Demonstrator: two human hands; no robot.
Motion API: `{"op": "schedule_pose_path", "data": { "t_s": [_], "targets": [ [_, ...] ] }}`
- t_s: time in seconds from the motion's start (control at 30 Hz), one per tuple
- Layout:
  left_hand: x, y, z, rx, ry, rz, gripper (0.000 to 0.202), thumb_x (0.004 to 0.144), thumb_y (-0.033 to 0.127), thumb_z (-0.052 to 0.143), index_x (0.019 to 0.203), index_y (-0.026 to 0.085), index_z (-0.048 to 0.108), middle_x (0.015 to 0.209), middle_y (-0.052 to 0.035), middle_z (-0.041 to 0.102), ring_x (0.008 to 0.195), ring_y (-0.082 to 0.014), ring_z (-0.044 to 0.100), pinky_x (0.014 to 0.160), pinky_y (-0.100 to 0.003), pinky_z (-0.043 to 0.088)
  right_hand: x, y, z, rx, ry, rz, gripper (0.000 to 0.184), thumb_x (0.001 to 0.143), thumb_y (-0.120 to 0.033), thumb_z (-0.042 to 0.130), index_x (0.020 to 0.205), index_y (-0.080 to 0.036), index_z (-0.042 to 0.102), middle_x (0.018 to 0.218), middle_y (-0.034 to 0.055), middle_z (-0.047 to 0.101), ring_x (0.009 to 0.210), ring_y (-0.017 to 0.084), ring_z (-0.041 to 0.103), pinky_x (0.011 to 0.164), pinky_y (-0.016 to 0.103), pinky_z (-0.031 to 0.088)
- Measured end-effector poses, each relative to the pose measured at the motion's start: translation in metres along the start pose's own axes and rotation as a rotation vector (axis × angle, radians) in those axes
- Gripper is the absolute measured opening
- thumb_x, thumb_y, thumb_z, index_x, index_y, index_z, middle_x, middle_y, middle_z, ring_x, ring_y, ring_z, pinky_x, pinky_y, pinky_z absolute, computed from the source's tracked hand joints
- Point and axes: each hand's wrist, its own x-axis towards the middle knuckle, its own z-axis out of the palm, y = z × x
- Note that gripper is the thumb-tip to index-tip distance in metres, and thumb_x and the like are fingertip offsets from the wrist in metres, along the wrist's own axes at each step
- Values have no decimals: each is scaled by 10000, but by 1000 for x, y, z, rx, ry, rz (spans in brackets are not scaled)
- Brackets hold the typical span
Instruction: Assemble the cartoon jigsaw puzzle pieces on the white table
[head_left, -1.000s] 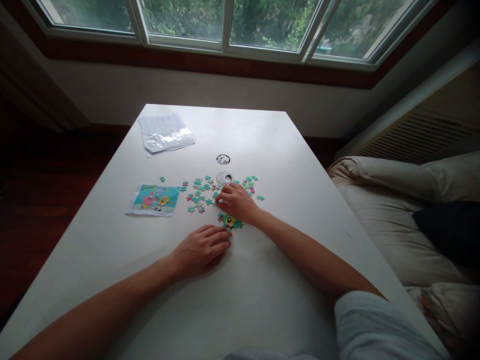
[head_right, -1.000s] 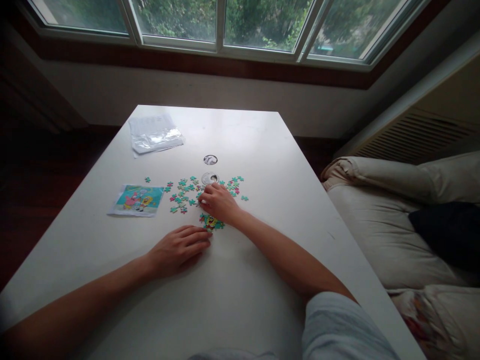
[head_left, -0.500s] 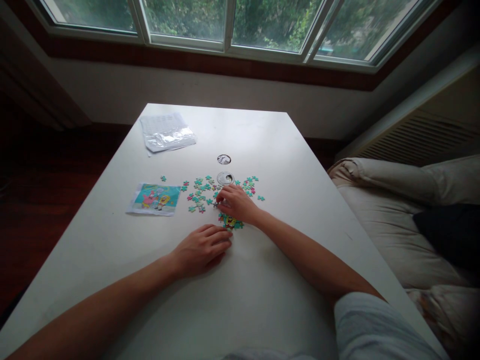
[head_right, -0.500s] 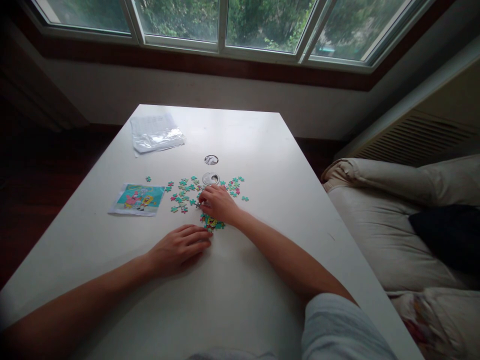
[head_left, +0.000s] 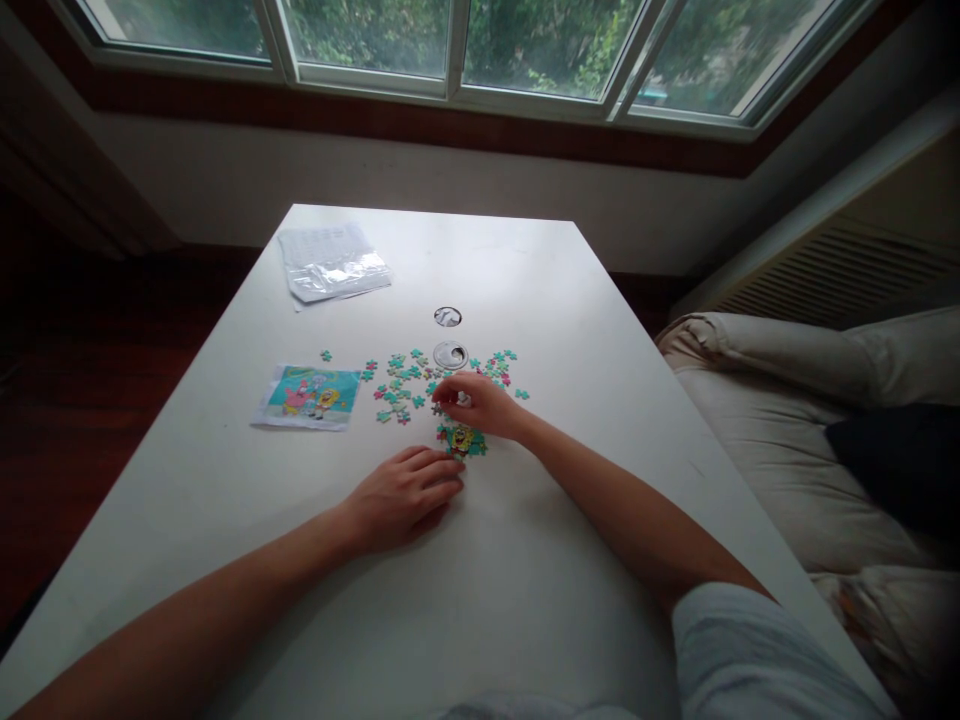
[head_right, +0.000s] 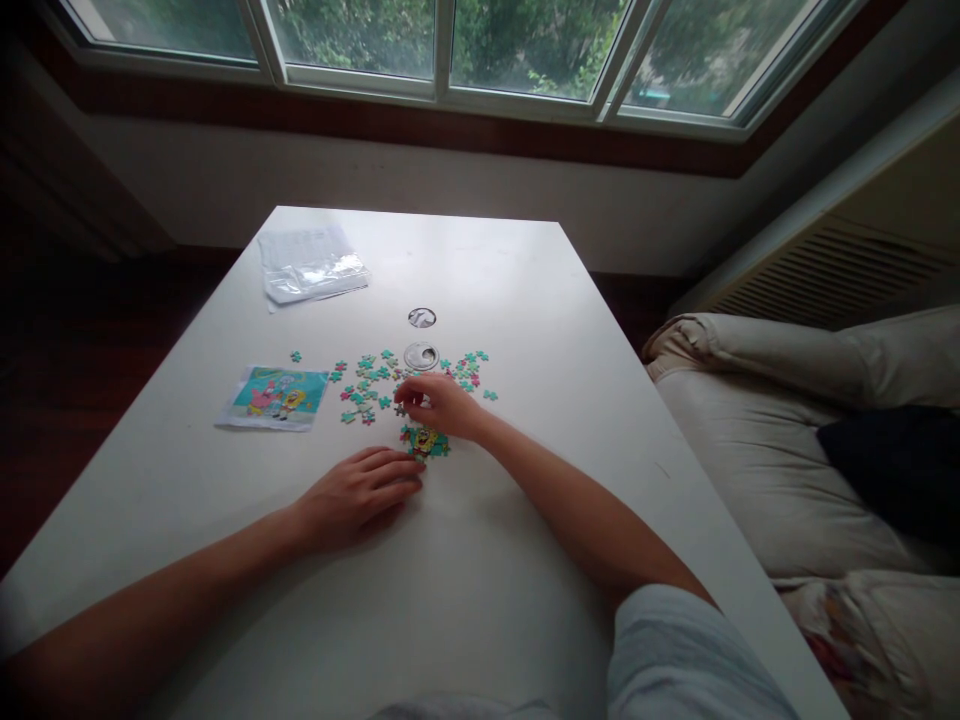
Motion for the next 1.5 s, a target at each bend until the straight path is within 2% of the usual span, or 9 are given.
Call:
{"op": "schedule_pose_path", "data": {
  "t_s": [0.13, 0.27, 0.57, 1.03, 1.5],
  "targets": [
    [-1, -1, 1, -9, -12, 1, 267, 1009, 240, 473, 1227, 190, 620, 1382, -77, 629, 1240, -243, 580, 1100, -425, 431, -2, 2, -3, -36, -64, 39, 185, 805, -95, 621, 933, -180, 725, 810, 11, 675, 731, 127, 589, 697, 235, 456],
    [-1, -1, 1, -9, -15, -4, 268, 1006, 238, 479, 1231, 192, 618, 1378, -80, 631, 1248, -245, 576, 1099, -426, 431, -2, 1, -1, -57, -74, 33, 175, 793, -97, 641, 920, -179, 729, 764, -4, 638, 679, 115, 556, 663, 225, 433],
    [0, 0, -2, -13, -8, -1, 260, 994, 233, 496, 1215, 189, 626, 1360, -94, 639, 1232, -241, 582, 1087, -418, 434, -1, -3, -1, -169, -115, -79, 175, 823, -79, 623, 916, -194, 717, 780, 13, 671, 763, 161, 566, 808, 300, 427],
    [1, 0, -4, -11, 1, -7, 262, 999, 238, 486, 1212, 194, 631, 1342, -94, 647, 1211, -232, 594, 1077, -408, 439, -3, 3, -1, -332, -156, -126, 164, 869, -141, 637, 971, -223, 735, 905, 49, 641, 878, 200, 544, 857, 331, 409],
    [1, -1, -2, -24, -8, -10, 264, 1005, 240, 482, 1220, 190, 625, 1363, -94, 636, 1235, -239, 578, 1095, -417, 423, -2, 2, -3, -309, -154, -134, 87, 890, -177, 648, 923, -203, 724, 914, 59, 651, 902, 205, 546, 862, 331, 411]
  ]
}}
